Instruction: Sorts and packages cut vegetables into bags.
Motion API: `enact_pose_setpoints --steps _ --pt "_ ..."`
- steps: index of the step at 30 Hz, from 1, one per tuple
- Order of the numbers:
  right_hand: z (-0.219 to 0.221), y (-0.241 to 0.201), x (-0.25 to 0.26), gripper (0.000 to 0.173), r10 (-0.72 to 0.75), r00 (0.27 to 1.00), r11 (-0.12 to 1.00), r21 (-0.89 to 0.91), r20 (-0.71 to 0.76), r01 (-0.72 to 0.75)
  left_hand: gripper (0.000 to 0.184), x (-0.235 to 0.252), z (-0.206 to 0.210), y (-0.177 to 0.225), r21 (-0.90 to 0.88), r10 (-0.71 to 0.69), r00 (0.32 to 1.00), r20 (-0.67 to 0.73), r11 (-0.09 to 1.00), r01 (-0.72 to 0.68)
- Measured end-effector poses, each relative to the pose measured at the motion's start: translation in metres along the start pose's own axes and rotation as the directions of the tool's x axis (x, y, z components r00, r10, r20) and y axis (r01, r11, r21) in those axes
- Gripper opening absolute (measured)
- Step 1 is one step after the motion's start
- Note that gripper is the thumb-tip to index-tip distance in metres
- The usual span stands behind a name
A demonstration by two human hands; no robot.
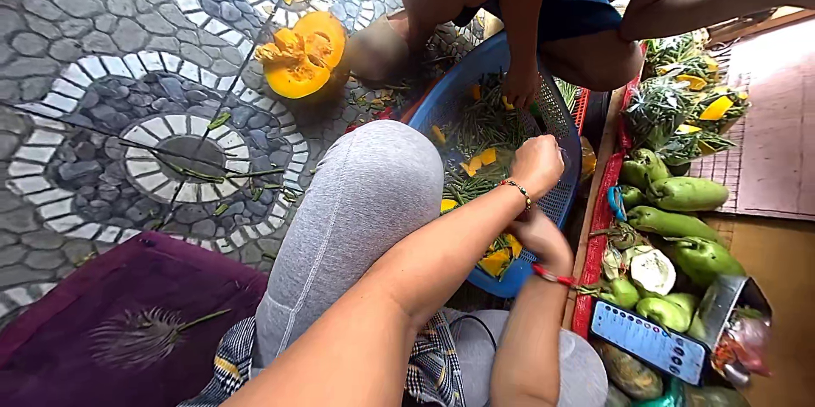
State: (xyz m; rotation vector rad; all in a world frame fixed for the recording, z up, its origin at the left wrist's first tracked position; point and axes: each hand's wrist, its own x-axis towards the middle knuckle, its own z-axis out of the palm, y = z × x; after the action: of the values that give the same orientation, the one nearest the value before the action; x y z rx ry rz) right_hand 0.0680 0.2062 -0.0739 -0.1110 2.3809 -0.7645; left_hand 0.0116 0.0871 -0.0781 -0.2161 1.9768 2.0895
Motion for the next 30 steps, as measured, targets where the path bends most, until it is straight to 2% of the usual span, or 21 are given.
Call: enact_pose_setpoints --steps 2,4,7,9,12,15,16,17,18,19,20,21,22,23,25,28,30 --pt "0.047 0.012 0.032 0.038 -0.027 0.992 1.0 -0.004 -0.119 0.027 0.029 -0.005 0.002 0.003 -0.039 -0.027 0.999 -0.017 0.999 0.026" --pt "0.075 0.013 0.096 0.038 -0.202 0.971 0.969 -0.171 -0.131 0.179 0.028 -0.006 0.006 0.004 -0.051 -0.043 0.999 -0.018 0.998 0.042" --pt "0.104 -0.011 0.159 0.041 -0.249 0.957 0.912 -0.369 -0.151 0.18 0.029 -0.006 0.013 0.003 0.048 -0.006 1.0 0.015 0.999 0.005" --pt "0.117 -0.016 0.166 0.043 -0.246 0.956 0.899 -0.407 -0.16 0.163 0.026 -0.008 0.02 0.0 0.199 0.06 0.998 0.006 0.978 -0.06" --pt "0.119 -0.011 0.141 0.043 -0.316 0.925 0.88 -0.43 -0.211 0.203 0.026 -0.001 0.028 -0.006 0.349 0.093 0.996 0.012 0.933 -0.091" --pt "0.119 0.017 0.121 0.037 -0.414 0.875 0.878 -0.363 -0.251 0.311 0.027 0.003 0.027 -0.005 0.356 0.035 0.998 0.044 0.933 -0.048" --pt "0.112 0.026 0.103 0.037 -0.383 0.893 0.896 -0.329 -0.236 0.298 0.028 0.003 0.026 -0.004 0.354 0.009 0.999 0.05 0.935 -0.026" --pt "0.1 0.03 0.075 0.038 -0.291 0.936 0.933 -0.276 -0.198 0.232 0.03 0.002 0.024 -0.001 0.355 -0.021 0.998 0.057 0.935 -0.001" --pt "0.081 0.029 0.04 0.038 -0.137 0.979 0.973 -0.205 -0.151 0.105 0.032 0.001 0.022 0.001 0.361 -0.049 0.996 0.068 0.932 0.021" --pt "0.06 0.021 0.008 0.035 0.044 0.987 0.993 -0.098 -0.155 -0.06 0.031 -0.001 0.019 0.004 0.373 -0.068 0.994 0.087 0.927 0.031" --pt "0.04 0.023 -0.013 0.028 0.127 0.965 0.992 0.013 -0.231 -0.127 0.025 -0.003 0.016 0.006 0.388 -0.072 0.992 0.108 0.921 0.025" --pt "0.022 0.031 -0.028 0.026 0.14 0.926 0.986 0.134 -0.351 -0.098 0.019 -0.005 0.015 0.007 0.406 -0.062 0.99 0.123 0.914 0.007" --pt "0.005 0.038 -0.038 0.028 0.113 0.871 0.968 0.25 -0.478 0.011 0.017 -0.006 0.015 0.007 0.428 -0.046 0.99 0.133 0.903 -0.016" --pt "-0.01 0.039 -0.043 0.028 0.078 0.828 0.937 0.325 -0.555 0.13 0.019 -0.006 0.016 0.006 0.442 -0.02 0.991 0.136 0.896 -0.042" --pt "-0.033 0.03 -0.037 0.027 0.002 0.825 0.904 0.355 -0.565 0.24 0.026 -0.005 0.021 0.003 0.434 0.032 0.991 0.133 0.897 -0.088" --pt "-0.037 0.012 0.005 0.012 -0.034 0.904 0.957 0.247 -0.427 0.152 0.03 -0.003 0.025 -0.005 0.42 0.105 0.987 0.125 0.895 -0.148" --pt "-0.029 0.006 0.034 0.016 0.059 0.937 0.935 0.347 -0.345 0.069 0.031 0.0 0.022 -0.01 0.406 0.119 0.986 0.113 0.9 -0.155"
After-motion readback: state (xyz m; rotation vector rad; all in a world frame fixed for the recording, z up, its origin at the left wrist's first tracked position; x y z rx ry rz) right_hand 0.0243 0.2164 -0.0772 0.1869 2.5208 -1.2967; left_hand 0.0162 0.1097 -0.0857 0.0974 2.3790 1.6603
